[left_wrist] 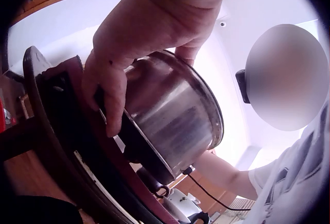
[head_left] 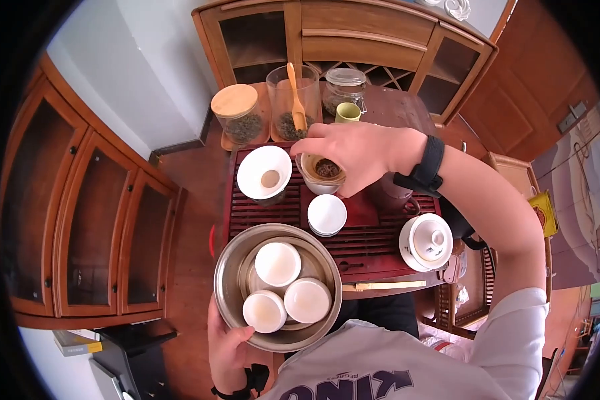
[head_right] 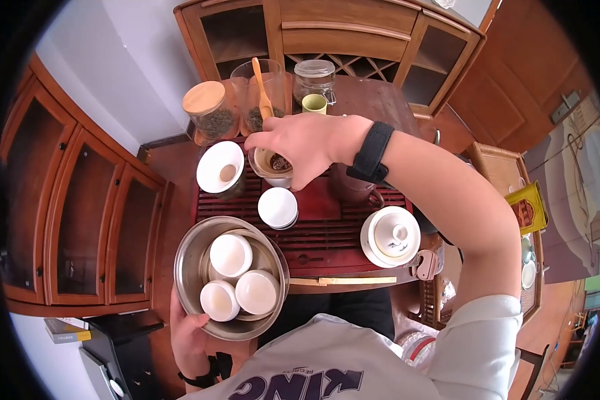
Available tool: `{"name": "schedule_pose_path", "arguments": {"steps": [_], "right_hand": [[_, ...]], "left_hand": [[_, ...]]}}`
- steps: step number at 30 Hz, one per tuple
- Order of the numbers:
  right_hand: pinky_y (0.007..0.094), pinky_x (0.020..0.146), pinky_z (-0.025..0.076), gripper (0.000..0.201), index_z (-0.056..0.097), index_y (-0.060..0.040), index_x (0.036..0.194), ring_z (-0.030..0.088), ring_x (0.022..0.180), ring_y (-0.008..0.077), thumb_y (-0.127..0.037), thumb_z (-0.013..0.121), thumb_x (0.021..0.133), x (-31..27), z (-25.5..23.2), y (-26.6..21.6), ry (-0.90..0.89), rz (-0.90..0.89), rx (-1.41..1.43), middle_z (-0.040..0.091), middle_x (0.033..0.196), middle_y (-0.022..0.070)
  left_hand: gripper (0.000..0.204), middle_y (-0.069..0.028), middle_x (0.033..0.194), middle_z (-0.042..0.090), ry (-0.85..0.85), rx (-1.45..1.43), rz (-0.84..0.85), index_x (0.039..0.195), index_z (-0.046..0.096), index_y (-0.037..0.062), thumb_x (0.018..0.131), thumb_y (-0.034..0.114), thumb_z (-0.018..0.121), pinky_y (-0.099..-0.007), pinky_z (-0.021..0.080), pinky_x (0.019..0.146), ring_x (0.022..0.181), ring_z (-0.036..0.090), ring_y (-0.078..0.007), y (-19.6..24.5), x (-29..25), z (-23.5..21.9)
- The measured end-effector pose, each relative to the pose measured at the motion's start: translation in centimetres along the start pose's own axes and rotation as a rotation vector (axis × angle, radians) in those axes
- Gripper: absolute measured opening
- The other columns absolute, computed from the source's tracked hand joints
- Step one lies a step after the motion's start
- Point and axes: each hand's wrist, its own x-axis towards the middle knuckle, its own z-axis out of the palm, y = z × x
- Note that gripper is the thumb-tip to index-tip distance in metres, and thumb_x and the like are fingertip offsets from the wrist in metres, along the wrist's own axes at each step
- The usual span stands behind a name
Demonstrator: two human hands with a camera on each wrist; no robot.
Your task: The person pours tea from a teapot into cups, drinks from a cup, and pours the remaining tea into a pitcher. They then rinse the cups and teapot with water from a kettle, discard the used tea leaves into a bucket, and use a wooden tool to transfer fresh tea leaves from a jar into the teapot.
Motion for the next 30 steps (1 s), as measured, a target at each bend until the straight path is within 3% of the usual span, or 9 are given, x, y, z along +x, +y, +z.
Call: {"name": "schedule_pose_path", "arguments": {"steps": [12,23,30], "right_hand": [[0.0462,0.09,0.054,0.074,0.049,-0.0103,0.138,0.064,0.105,0.0412,-0.019,0.077,0.07,0.4,-0.2,1.5,0.154,-0.017,-0.066,0.059,0.114,0.0208],[0.0452,0.093,0.053,0.078,0.046,-0.0092,0.142,0.061,0.112,0.04,-0.022,0.076,0.071,0.3,-0.1,2.9,0.128,0.131,-0.064,0.057,0.122,0.0208],[0.0453,0.099,0.051,0.094,0.037,-0.0116,0.151,0.059,0.118,0.0408,-0.033,0.076,0.069,0.2,-0.8,2.7,0.038,0.154,-0.063,0.055,0.129,0.0226]], "left_hand": [[0.096,-0.0158,0.141,0.053,-0.01,-0.048,-0.02,0.152,0.032,-0.0007,0.066,0.001,0.074,-0.038,0.044,0.109,0.129,0.055,-0.0274,-0.2,-0.1,0.4],[0.095,-0.0161,0.143,0.051,-0.046,-0.088,-0.023,0.154,0.03,-0.0004,0.069,-0.004,0.075,-0.0389,0.045,0.109,0.131,0.053,-0.0273,-0.7,-0.1,-0.1],[0.094,-0.0166,0.144,0.051,-0.048,-0.092,-0.014,0.154,0.03,-0.001,0.07,-0.007,0.073,-0.0398,0.044,0.11,0.131,0.053,-0.0275,-0.7,-0.1,0.2]]}}
